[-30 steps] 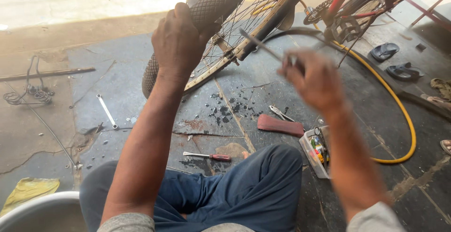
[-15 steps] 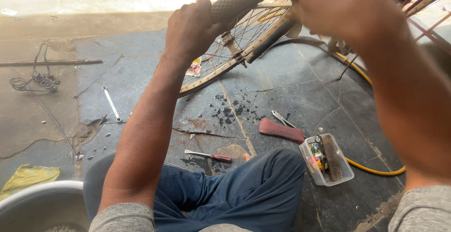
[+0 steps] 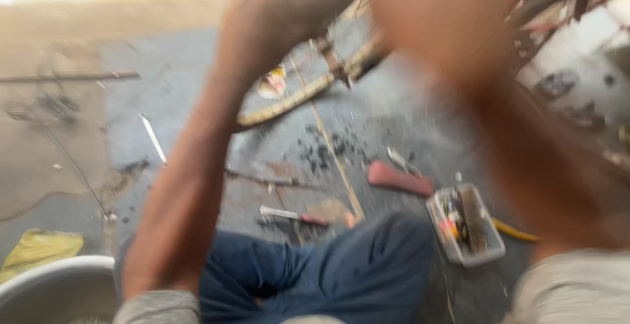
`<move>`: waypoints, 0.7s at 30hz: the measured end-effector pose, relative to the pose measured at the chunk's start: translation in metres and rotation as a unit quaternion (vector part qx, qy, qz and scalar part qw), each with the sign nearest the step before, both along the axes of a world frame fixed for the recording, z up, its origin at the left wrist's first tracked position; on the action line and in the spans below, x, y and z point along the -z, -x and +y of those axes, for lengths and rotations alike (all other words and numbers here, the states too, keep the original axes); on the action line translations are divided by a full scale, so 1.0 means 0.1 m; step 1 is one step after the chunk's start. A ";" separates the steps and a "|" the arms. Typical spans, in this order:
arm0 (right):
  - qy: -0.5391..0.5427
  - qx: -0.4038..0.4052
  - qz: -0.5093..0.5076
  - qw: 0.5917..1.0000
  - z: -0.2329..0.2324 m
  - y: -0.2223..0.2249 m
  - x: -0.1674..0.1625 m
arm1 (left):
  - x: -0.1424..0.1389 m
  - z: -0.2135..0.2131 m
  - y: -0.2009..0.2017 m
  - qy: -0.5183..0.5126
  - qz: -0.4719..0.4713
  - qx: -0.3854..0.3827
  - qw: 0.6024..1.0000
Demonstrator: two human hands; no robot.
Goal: The person removes the inner tube from a bicycle tire using a tire lever and their hands. They then inspect the removed inner tube and search through a container of small parts.
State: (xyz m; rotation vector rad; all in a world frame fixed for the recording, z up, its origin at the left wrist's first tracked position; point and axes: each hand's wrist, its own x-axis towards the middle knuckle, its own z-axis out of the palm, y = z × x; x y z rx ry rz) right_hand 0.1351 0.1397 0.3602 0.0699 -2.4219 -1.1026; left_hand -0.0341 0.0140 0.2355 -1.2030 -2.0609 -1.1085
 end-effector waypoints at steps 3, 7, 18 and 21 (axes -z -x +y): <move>0.172 -0.011 0.163 0.971 0.27 -0.15 0.97 | 0.03 0.05 -0.03 0.011 -0.017 -0.068 0.997; 0.548 -0.075 0.160 0.818 0.74 0.20 2.44 | 0.15 -0.02 -0.15 -0.045 0.110 -0.086 0.989; 0.460 -0.056 -0.068 0.884 0.60 -0.39 1.14 | 1.04 -0.43 0.00 -0.075 -0.109 -0.146 0.980; 0.280 0.038 -0.145 0.948 0.48 -0.13 0.40 | 1.03 -0.48 0.02 -0.037 -0.171 -0.103 0.979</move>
